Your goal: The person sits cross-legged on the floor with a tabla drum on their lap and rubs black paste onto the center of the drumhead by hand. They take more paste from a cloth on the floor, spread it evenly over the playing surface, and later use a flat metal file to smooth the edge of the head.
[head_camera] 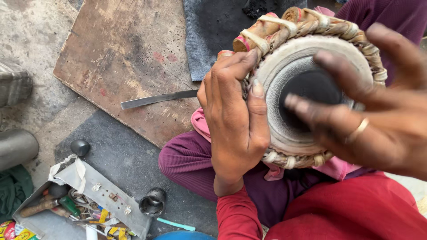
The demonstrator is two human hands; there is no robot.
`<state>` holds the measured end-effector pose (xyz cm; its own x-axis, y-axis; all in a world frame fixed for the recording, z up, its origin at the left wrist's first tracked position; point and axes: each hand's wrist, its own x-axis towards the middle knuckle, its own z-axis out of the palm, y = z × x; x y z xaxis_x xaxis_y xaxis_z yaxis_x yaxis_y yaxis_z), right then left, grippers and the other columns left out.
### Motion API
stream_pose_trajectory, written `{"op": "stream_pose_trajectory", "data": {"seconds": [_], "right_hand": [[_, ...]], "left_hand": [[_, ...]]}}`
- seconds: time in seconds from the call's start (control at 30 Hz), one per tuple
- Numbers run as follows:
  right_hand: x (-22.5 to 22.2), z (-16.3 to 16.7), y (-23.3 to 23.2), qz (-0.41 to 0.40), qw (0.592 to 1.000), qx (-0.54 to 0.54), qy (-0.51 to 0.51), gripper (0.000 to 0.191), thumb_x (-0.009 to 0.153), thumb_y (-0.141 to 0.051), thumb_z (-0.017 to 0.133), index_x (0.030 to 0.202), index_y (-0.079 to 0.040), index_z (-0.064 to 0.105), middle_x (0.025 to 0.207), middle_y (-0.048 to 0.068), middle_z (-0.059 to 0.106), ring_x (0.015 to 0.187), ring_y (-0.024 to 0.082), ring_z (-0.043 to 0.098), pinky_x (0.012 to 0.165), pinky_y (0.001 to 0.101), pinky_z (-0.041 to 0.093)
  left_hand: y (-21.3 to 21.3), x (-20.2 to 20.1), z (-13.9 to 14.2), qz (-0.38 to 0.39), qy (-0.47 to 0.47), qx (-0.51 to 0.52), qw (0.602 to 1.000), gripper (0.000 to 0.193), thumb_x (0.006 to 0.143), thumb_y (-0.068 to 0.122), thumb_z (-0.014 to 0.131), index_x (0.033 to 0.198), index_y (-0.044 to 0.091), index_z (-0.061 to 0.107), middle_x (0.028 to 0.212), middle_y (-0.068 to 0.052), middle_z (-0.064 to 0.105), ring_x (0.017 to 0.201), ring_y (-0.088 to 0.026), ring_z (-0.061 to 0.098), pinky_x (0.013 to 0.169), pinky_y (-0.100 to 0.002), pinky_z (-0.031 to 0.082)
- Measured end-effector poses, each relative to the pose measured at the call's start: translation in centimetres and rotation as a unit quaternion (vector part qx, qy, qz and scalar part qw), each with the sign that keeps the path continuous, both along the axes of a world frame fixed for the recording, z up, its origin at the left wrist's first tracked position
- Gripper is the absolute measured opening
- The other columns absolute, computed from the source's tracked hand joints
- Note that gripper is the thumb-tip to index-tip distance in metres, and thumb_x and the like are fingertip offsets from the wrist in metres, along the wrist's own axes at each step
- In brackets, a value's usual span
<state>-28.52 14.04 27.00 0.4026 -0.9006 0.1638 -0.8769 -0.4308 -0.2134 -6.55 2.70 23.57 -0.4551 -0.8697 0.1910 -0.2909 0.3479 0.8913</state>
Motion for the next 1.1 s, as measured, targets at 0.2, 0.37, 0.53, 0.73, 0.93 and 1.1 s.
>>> {"op": "stream_pose_trajectory", "data": {"seconds": [0.2,0.37,0.53,0.73,0.93,1.1], "right_hand": [[5.0,1.5,-0.2,-0.218,0.955,-0.011,-0.202,0.031,0.096,-0.006,0.065,0.126,-0.008,0.058,0.129,0.025,0.066,0.133,0.038,0.056,0.125,0.0469,0.030],[6.0,-1.9,-2.0,-0.264,0.904,-0.220,-0.255,0.031,0.105,-0.009,0.052,0.130,0.008,0.059,0.134,0.035,0.052,0.132,0.050,0.052,0.115,0.0412,0.040],[-1.5,-3.6,-0.9,-0.278,0.941,-0.100,-0.166,0.036,0.111,-0.010,0.053,0.141,0.006,0.063,0.126,0.027,0.057,0.114,0.036,0.055,0.096,0.0416,0.043],[-2.4,-3.7,-1.1,-0.162,0.961,-0.014,-0.224,0.036,0.099,-0.015,0.066,0.134,-0.007,0.066,0.141,0.030,0.048,0.132,0.037,0.047,0.110,0.0501,0.029],[0.1,0.8,-1.1,-0.064,0.987,0.022,-0.143,0.042,0.087,-0.020,0.078,0.127,-0.021,0.069,0.156,0.033,0.038,0.150,0.037,0.038,0.123,0.0586,0.015],[0.2,2.5,-3.1,0.008,0.999,0.048,-0.021,0.044,0.086,-0.017,0.078,0.130,-0.017,0.072,0.128,0.029,0.068,0.144,0.039,0.042,0.122,0.0637,0.004]], "left_hand": [[0.4,-0.1,0.1,0.015,-0.018,-0.019,1.000,0.032,0.111,0.014,0.054,0.141,0.004,0.048,0.141,-0.011,0.058,0.138,-0.029,0.051,0.122,-0.040,0.029],[1.6,0.3,0.9,0.068,-0.054,-0.041,0.995,0.031,0.110,0.015,0.054,0.136,-0.001,0.048,0.136,-0.020,0.058,0.129,-0.035,0.056,0.117,-0.043,0.038],[3.2,2.3,2.8,0.256,-0.134,0.115,0.950,0.030,0.097,0.028,0.057,0.111,0.008,0.073,0.096,-0.008,0.079,0.086,-0.020,0.080,0.080,-0.035,0.061],[0.8,1.3,1.5,0.125,0.049,0.030,0.990,0.048,0.103,0.026,0.067,0.142,0.002,0.052,0.140,-0.015,0.061,0.133,-0.025,0.060,0.117,-0.037,0.051],[-0.4,0.6,0.9,-0.010,-0.038,-0.025,0.999,0.056,0.105,0.027,0.066,0.151,0.005,0.043,0.158,-0.016,0.046,0.155,-0.031,0.040,0.136,-0.049,0.023],[0.0,0.5,0.9,-0.011,-0.026,-0.009,1.000,0.048,0.110,0.019,0.058,0.152,0.003,0.043,0.155,-0.017,0.047,0.152,-0.034,0.044,0.130,-0.047,0.027]]}}
